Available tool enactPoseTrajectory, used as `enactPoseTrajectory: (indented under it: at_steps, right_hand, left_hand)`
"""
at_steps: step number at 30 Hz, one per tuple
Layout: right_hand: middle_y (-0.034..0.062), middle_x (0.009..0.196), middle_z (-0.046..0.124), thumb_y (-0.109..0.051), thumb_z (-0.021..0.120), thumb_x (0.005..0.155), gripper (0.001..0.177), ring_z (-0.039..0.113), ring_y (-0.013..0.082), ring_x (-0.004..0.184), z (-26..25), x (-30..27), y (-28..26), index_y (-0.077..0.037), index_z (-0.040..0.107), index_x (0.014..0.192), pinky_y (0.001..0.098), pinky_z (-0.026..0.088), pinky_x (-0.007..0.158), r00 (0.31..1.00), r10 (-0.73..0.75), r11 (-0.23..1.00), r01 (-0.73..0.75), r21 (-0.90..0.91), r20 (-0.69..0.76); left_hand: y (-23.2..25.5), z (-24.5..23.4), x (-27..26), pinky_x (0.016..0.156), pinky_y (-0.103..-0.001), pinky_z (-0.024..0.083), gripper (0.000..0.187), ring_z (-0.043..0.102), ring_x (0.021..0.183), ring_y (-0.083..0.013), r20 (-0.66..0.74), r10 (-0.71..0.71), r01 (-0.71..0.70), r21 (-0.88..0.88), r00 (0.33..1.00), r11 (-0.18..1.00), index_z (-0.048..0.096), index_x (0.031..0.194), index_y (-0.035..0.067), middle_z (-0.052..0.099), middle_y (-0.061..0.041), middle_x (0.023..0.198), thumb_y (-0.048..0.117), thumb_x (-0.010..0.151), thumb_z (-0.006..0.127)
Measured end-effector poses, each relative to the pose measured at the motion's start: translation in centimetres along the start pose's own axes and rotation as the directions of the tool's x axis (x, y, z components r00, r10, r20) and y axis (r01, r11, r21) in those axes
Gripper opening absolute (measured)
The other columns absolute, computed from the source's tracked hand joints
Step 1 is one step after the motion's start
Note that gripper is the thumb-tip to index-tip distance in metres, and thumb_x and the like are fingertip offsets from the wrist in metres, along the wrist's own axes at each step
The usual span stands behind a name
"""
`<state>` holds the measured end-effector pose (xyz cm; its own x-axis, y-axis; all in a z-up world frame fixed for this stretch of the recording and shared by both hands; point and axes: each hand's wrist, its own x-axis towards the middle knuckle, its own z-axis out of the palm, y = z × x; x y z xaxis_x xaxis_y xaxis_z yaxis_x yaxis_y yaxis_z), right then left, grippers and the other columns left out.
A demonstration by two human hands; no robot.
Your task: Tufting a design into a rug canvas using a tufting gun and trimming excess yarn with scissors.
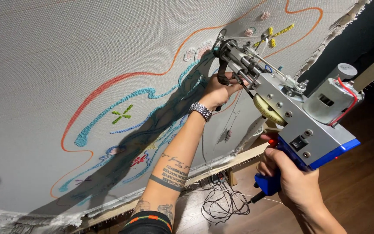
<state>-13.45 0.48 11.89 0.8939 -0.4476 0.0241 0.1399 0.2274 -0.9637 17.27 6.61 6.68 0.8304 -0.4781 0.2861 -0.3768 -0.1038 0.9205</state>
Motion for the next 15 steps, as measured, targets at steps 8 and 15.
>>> enactPoseTrajectory:
  at_steps: [8,15]
  right_hand:
    - [0.0021,0.066,0.042,-0.001,0.055,0.092,0.025,0.042,0.0137,0.056,-0.1,0.0,0.3,0.007,0.055,0.115,0.0347,0.041,0.056,0.995,0.101,0.978,-0.101,0.185,0.008]
    - [0.0013,0.07,0.042,-0.003,0.054,0.096,0.035,0.044,0.0132,0.06,-0.2,-0.3,0.8,0.004,0.058,0.13,0.0348,0.043,0.061,0.987,0.074,0.94,-0.116,0.32,0.142]
  left_hand:
    - [1.6,-0.4,-0.5,0.086,-0.031,0.058,0.053,0.074,0.096,-0.0169,0.015,0.001,-0.002,0.065,1.0,0.998,0.078,0.106,0.009,0.081,-0.003,0.101,0.052,0.076,0.083]
    - [2.8,-1.4,-1.4,0.086,-0.029,0.057,0.056,0.075,0.09,-0.0164,-0.001,-0.079,0.079,0.095,0.997,0.992,0.078,0.1,0.006,0.081,-0.005,0.099,0.054,0.071,0.085]
